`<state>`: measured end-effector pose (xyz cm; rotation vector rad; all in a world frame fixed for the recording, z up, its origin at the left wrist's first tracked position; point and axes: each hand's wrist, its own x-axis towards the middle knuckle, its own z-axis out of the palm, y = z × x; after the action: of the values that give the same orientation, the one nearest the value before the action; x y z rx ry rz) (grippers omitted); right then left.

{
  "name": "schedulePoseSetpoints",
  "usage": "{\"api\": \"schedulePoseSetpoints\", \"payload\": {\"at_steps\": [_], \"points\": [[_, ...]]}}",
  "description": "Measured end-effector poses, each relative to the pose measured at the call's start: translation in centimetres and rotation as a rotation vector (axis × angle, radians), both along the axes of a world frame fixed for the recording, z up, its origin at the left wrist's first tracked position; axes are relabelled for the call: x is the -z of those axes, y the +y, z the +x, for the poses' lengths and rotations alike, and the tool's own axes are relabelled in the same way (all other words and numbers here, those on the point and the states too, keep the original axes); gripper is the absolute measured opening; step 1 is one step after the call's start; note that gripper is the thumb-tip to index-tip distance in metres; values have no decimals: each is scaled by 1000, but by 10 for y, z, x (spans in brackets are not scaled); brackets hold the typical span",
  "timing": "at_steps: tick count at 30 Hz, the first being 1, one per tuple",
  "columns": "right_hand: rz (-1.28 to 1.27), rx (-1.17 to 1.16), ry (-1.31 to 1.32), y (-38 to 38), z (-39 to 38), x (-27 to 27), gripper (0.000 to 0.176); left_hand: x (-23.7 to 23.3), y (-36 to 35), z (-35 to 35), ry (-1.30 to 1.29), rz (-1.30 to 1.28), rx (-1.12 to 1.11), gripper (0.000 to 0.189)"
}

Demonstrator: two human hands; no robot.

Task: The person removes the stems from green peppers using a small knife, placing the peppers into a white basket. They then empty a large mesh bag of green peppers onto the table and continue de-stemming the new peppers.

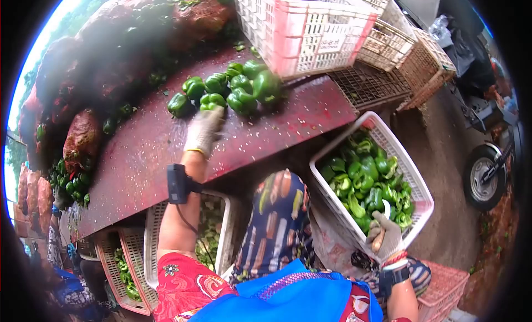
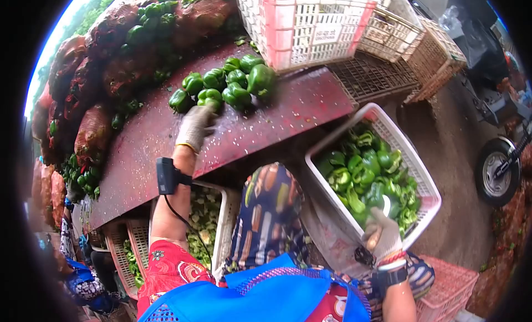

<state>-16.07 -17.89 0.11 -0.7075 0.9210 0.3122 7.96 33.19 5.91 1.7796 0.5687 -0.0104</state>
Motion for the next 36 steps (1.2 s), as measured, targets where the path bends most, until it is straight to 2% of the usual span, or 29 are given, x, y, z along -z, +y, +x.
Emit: {"api": "schedulePoseSetpoints", "payload": {"at_steps": [1, 2, 3, 4, 5, 7, 8, 9, 11, 14, 15, 17, 19, 21, 22, 23, 25, 26, 29, 31, 33, 34, 36], "points": [[-90, 29, 73, 23, 11, -19, 12, 14, 43, 22, -81, 194, -80, 55], [-100, 37, 92, 24, 17, -14, 14, 18, 79, 39, -226, 476, -88, 63], [-112, 45, 113, 23, 20, -8, 16, 8, 94, 52, -190, 411, -185, 72], [-132, 49, 128, 25, 26, -6, 17, -7, 113, 64, -123, 726, -184, 80], [-128, 45, 142, 27, 32, -8, 16, 2, 146, 89, -77, 763, -124, 87], [-155, 34, 161, 26, 42, -1, 16, 14, 177, 122, -59, 665, 6, 92], [-172, -5, 163, 16, 42, 14, 24, 34, 195, 142, -4, 462, 56, 95], [-215, -17, 163, 22, 49, 11, 24, 42, 188, 150, 5, 312, 60, 95], [-306, -41, 170, 34, 61, 6, 22, 57, 193, 165, 73, 324, 307, 91], [-521, -228, 106, 68, 94, -19, 28, 37, 151, 155, 123, 289, 442, 90], [-556, -306, 69, 82, 111, -31, 36, 31, 136, 148, 119, 374, 446, 90], [-541, -403, -111, 111, 149, -42, 46, 20, 101, 130, 99, 540, 463, 90], [-516, -407, -315, 149, 178, -53, 54, 13, 57, 105, 27, 593, 452, 89], [-530, -621, -332, 168, 205, -58, 63, 14, 22, 89, 26, 627, 425, 85], [-549, -565, -415, 185, 214, -52, 66, 11, 9, 81, -15, 585, 458, 87], [-564, -509, -503, 200, 224, -45, 69, 13, 2, 77, -56, 648, 451, 88], [-701, -573, -518, 213, 246, -36, 74, 27, 2, 69, -129, 786, 422, 90], [-714, -594, -444, 217, 253, -34, 69, 47, 12, 65, -293, 687, 327, 92], [-587, -587, -474, 207, 247, -14, 59, 58, 14, 14, -323, 790, 218, 99], [-565, -626, -447, 191, 230, -7, 42, 54, -8, -29, -252, 1085, 229, 98], [-505, -639, -396, 172, 204, -20, 36, 64, -25, -45, -368, 1214, 211, 94], [-530, -664, -362, 160, 193, -18, 33, 48, -37, -42, -190, 1206, 280, 96], [-573, -662, -321, 138, 174, -15, 30, 52, -48, -27, -109, 1096, 225, 96]]}}
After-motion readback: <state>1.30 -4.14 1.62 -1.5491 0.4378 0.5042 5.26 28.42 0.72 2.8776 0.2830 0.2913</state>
